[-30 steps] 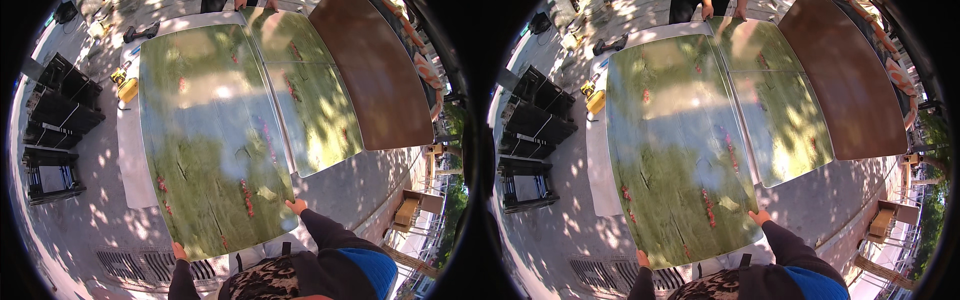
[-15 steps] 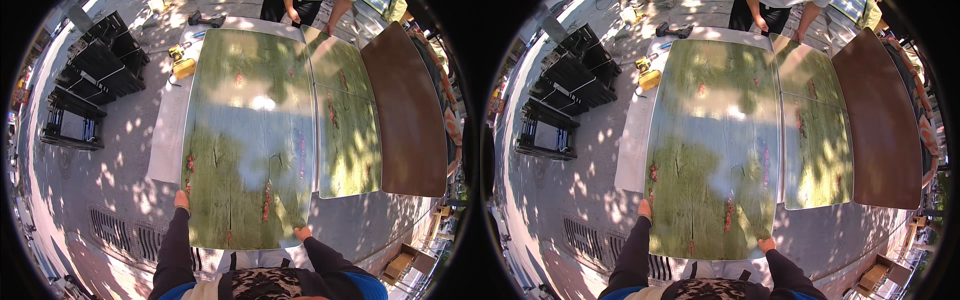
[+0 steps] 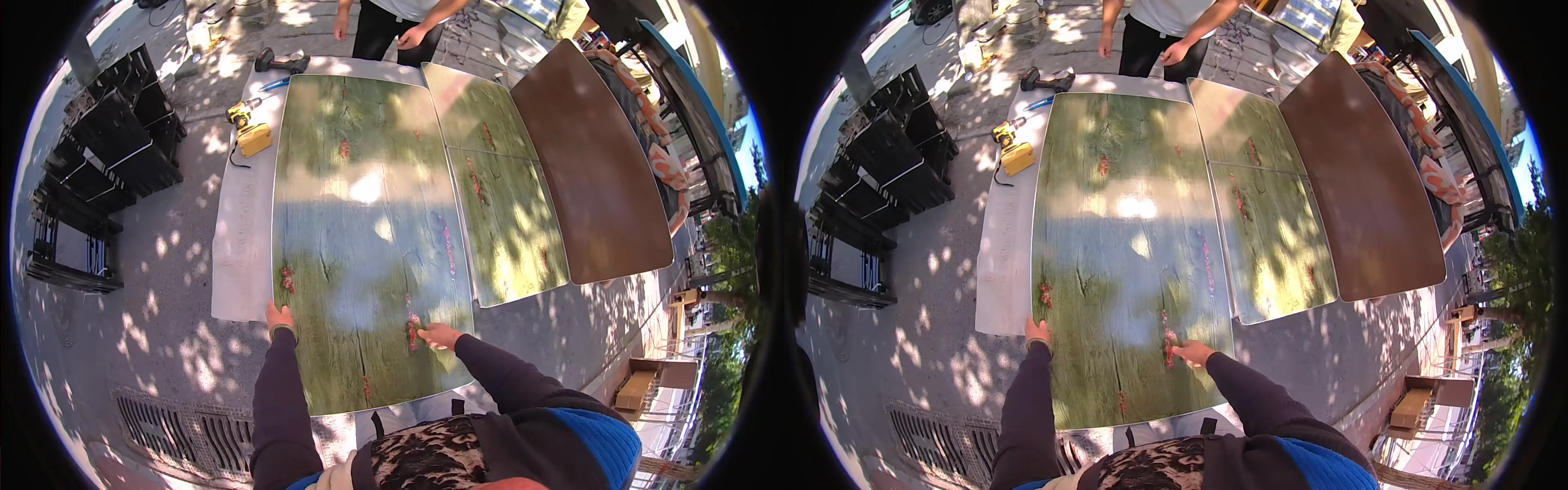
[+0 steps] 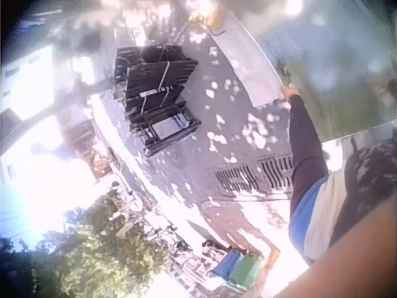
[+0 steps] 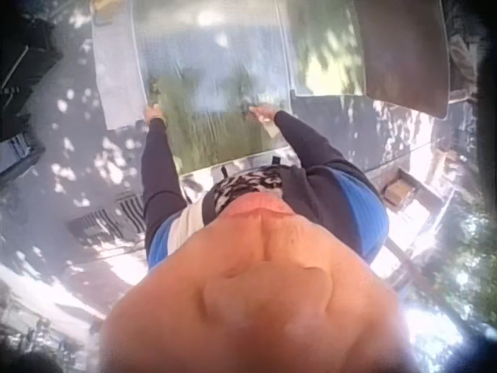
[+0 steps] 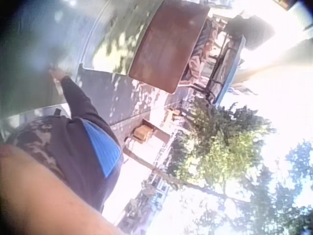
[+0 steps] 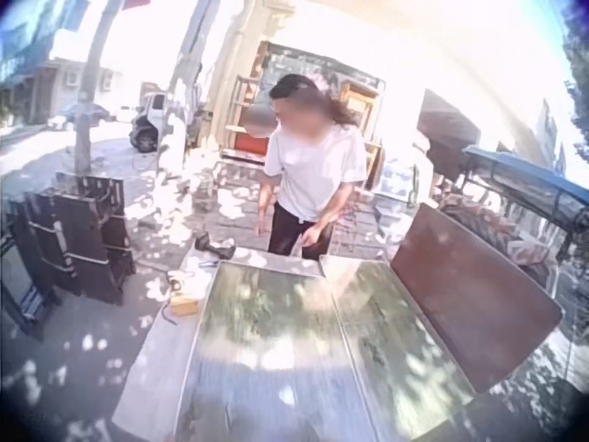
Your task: The person assembles a glass-topped table outdoors, positioning metal frame pieces and glass panels, then using a cordless drill to fasten screws into the frame. A second person assists by holding parts and handing tools.
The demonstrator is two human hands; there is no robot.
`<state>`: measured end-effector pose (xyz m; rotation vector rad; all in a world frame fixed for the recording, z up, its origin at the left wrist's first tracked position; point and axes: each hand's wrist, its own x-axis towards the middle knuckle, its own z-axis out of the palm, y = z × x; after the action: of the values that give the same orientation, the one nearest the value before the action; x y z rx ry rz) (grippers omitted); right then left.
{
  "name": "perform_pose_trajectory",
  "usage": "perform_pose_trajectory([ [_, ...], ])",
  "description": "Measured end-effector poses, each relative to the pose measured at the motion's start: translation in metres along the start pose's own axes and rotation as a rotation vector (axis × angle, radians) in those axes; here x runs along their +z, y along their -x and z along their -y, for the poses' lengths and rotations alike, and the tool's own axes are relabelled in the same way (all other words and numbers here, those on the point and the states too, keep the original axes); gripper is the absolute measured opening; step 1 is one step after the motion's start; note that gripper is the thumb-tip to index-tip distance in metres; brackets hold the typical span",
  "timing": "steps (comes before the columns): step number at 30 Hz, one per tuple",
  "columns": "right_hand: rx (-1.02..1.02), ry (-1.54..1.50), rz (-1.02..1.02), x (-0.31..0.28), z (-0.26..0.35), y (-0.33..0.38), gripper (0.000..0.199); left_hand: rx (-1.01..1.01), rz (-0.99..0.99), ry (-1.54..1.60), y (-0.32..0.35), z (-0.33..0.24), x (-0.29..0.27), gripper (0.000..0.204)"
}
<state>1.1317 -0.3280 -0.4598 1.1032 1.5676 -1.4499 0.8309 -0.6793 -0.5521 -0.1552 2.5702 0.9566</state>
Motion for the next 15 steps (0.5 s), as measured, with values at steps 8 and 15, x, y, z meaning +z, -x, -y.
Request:
perform_pose_trajectory([
  [8, -0.376, -0.392, -0.658, -0.104, 0.081, 0.052, 0.081, 0.022, -0.043, -0.020, 0.009, 0.034, -0.017, 0.052],
  [15, -0.142, -0.184, -0.842, -0.136, -0.164, 0.047, 0.080, -0.380, 0.013, -0.486, 0.158, 0.062, -0.023, 0.079],
])
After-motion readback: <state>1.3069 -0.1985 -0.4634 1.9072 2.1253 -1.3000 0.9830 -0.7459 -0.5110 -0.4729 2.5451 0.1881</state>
